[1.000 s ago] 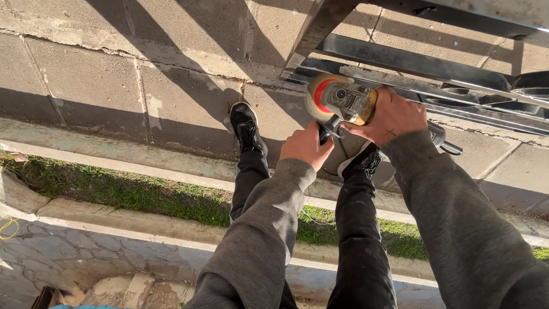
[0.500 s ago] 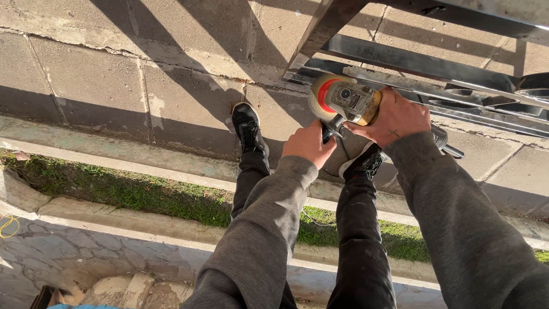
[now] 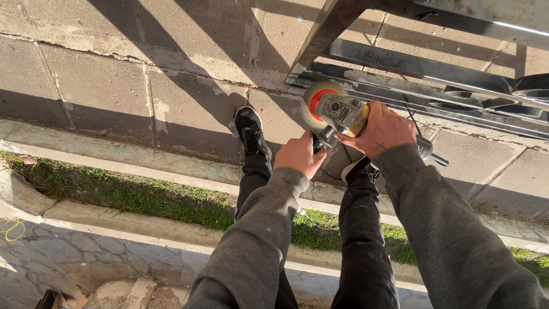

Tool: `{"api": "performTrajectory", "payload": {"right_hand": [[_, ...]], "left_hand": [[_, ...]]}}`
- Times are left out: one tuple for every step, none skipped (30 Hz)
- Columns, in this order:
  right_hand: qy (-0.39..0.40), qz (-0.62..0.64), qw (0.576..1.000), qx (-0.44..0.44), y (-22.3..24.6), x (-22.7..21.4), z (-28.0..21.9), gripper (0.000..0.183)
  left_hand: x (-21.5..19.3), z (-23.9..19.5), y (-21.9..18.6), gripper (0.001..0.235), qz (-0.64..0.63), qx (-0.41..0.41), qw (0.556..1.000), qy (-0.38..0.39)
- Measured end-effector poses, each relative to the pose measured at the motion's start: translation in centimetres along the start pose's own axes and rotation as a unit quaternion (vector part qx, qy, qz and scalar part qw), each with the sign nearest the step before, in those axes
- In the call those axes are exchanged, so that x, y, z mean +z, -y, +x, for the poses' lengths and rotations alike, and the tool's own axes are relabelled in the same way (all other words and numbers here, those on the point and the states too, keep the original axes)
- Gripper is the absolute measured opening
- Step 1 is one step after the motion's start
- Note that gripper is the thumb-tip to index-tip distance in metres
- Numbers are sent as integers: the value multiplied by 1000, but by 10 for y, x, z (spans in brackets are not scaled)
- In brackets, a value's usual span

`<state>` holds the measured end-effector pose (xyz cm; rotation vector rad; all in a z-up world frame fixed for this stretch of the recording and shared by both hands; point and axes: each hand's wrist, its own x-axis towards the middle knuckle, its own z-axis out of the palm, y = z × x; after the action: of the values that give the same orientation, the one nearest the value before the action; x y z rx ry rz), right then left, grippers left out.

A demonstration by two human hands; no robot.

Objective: Using an angle grinder to remove rust and smooth the surface of a decorative metal fence.

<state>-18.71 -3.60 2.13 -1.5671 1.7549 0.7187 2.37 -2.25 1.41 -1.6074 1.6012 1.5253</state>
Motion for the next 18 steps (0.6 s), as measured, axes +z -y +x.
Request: {"api": "performTrajectory", "payload": {"right_hand": [[-2, 0, 1000, 0, 0, -2, -1, 106], [-17, 20, 1000, 6, 1, -4, -2, 105], [-29, 39, 999, 11, 1, -5, -4, 104], [-28, 39, 999, 10, -1, -7, 0, 104], [-23, 35, 999, 13, -3, -7, 2, 103], [-18, 32, 999, 16, -5, -8, 3, 101], [-18, 32, 999, 17, -11, -2, 6, 101], [-48, 36, 998, -1, -17, 2, 9, 105], [-81, 39, 996, -18, -23, 6, 14, 109], [-84, 39, 996, -17, -22, -2, 15, 109], [-49, 38, 998, 6, -20, -8, 13, 110], [-15, 36, 999, 29, -18, -13, 11, 111], [-14, 37, 999, 28, -18, -14, 10, 111], [-6, 38, 999, 28, -18, -15, 10, 111], [0, 39, 999, 29, -19, -16, 10, 112], [0, 40, 999, 30, -18, -17, 11, 112], [-8, 45, 999, 22, -18, -17, 10, 112], [-16, 49, 999, 14, -19, -17, 10, 112]], "left_hand": [[-1, 2, 0, 45, 1, 1, 1000, -2], [-2, 4, 0, 45, 9, 14, 1000, -10], [-1, 5, 1, 45, 16, 25, 999, -16], [-4, 7, -2, 45, 15, 25, 999, -16], [-6, 9, -4, 45, 16, 28, 999, -17], [-7, 10, -7, 44, 17, 31, 999, -19], [-9, 11, -10, 44, 17, 32, 999, -19], [-12, 11, -14, 43, 10, 27, 999, -22], [-16, 14, -19, 43, 5, 24, 999, -28], [-15, 18, -19, 43, 6, 27, 999, -30], [-12, 19, -19, 43, 8, 31, 999, -27], [-8, 20, -18, 43, 11, 36, 999, -24], [-8, 20, -19, 43, 12, 36, 999, -24], [-8, 20, -19, 43, 18, 37, 999, -21], [-9, 21, -20, 44, 25, 39, 999, -20], [-12, 20, -22, 44, 26, 40, 999, -20], [-13, 19, -23, 43, 20, 25, 999, -9], [-15, 17, -25, 41, 13, 11, 1000, 3]]}}
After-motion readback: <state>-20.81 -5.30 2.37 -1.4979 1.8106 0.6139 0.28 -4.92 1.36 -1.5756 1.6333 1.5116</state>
